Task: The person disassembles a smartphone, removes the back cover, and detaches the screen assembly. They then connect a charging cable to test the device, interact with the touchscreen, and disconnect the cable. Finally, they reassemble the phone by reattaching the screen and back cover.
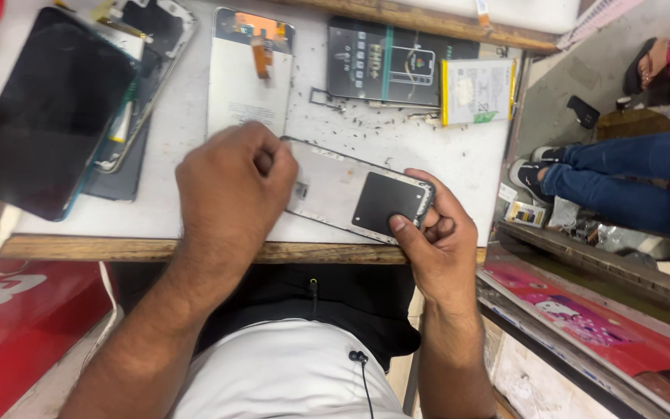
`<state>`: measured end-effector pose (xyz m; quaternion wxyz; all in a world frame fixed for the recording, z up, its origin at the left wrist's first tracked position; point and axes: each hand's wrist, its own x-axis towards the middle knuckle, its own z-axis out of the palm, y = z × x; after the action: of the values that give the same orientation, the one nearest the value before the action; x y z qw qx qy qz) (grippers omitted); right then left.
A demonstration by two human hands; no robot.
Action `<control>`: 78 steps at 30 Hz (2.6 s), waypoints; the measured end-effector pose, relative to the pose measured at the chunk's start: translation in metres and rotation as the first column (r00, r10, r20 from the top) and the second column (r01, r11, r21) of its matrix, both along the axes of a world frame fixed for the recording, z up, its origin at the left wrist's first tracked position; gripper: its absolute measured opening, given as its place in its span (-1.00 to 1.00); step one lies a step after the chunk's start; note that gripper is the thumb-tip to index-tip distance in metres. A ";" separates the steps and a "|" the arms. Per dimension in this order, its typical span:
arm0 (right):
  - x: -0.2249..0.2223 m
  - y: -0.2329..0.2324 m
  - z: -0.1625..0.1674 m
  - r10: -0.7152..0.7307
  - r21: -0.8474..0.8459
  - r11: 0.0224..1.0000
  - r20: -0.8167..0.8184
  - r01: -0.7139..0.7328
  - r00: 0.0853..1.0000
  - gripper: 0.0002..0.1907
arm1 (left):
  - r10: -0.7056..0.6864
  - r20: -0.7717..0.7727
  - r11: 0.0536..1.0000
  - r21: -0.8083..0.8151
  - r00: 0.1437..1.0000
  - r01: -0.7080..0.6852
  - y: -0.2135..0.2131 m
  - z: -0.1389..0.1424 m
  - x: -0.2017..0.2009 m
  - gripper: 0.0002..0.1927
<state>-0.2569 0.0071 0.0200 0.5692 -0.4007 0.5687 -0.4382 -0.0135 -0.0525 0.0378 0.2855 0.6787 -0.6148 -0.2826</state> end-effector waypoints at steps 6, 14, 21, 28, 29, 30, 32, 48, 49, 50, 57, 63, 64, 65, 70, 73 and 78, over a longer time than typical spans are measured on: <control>-0.002 -0.001 -0.001 -0.072 -0.035 0.996 0.120 0.077 0.990 -0.44 | 0.024 -0.228 0.999 0.040 0.973 -0.015 0.003 0.011 0.018 -0.93; -0.011 0.001 0.005 -0.052 -0.055 0.995 0.476 0.088 0.878 -0.43 | 0.022 -0.404 0.998 0.063 0.914 0.004 0.035 0.013 0.030 -0.87; 0.019 0.010 0.001 0.038 -0.139 0.990 0.445 0.027 0.894 -0.41 | -0.162 -0.796 0.977 -0.047 0.584 0.206 0.044 0.010 0.001 -0.87; 0.024 0.002 -0.002 0.131 -0.263 0.950 -0.165 -0.172 0.978 -0.52 | -0.359 -0.501 0.930 -0.258 0.787 0.260 0.018 0.042 0.002 -0.88; 0.022 0.000 -0.003 0.143 -0.303 0.928 -0.250 -0.218 0.958 -0.58 | -0.371 -0.462 0.923 -0.275 0.805 0.267 0.012 0.043 0.001 -0.89; 0.022 0.000 -0.006 0.103 -0.257 0.954 -0.195 -0.152 0.975 -0.56 | -0.378 -0.425 0.918 -0.287 0.822 0.273 0.008 0.044 -0.001 -0.88; 0.024 -0.007 -0.014 0.019 -0.149 0.988 -0.091 -0.032 0.996 -0.51 | -0.305 -0.357 0.921 -0.346 0.883 0.178 -0.001 0.042 -0.006 -0.88; 0.029 -0.013 -0.025 0.067 -0.136 0.989 0.089 -0.054 0.994 -0.46 | -0.247 -0.201 0.884 -0.446 0.948 0.135 -0.026 0.028 -0.053 -0.86; 0.029 -0.013 -0.026 0.069 -0.136 0.989 0.095 -0.055 0.993 -0.45 | -0.242 -0.188 0.882 -0.452 0.952 0.135 -0.027 0.028 -0.055 -0.86; 0.028 -0.012 -0.026 0.069 -0.137 0.989 0.101 -0.055 0.992 -0.45 | -0.239 -0.175 0.879 -0.457 0.955 0.136 -0.028 0.027 -0.056 -0.86; 0.024 -0.009 -0.033 0.091 -0.148 0.986 0.045 -0.084 0.995 -0.45 | -0.222 -0.128 0.864 -0.485 0.967 0.134 -0.030 0.023 -0.058 -0.85; 0.020 -0.008 -0.035 0.088 -0.039 0.995 -0.063 -0.091 0.994 -0.43 | -0.204 -0.089 0.849 -0.512 0.975 0.131 -0.028 0.019 -0.067 -0.86; 0.020 -0.007 -0.035 0.097 -0.045 0.994 -0.063 -0.100 0.993 -0.42 | -0.208 -0.082 0.841 -0.524 0.975 0.135 -0.026 0.018 -0.069 -0.85; 0.019 -0.007 -0.035 0.106 -0.053 0.993 -0.063 -0.109 0.992 -0.41 | -0.212 -0.076 0.832 -0.537 0.974 0.139 -0.024 0.018 -0.073 -0.85; 0.018 -0.008 -0.036 0.111 -0.297 0.930 -0.339 -0.218 0.934 -0.59 | -0.280 -0.065 0.781 -0.596 0.958 0.188 -0.017 0.019 -0.084 -0.84; 0.017 -0.010 -0.037 0.134 -0.184 0.968 -0.200 -0.172 0.971 -0.43 | -0.287 -0.053 0.781 -0.592 0.956 0.202 -0.020 0.016 -0.078 -0.84; 0.020 -0.009 -0.037 0.129 -0.143 0.981 -0.048 -0.134 0.991 -0.51 | -0.226 -0.171 0.859 -0.500 0.959 0.113 -0.029 0.013 -0.065 -0.88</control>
<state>-0.2364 -0.0022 -0.0174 0.5549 -0.4864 0.5183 -0.4323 -0.0789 -0.0818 0.0508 0.4874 0.4921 -0.6875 -0.2182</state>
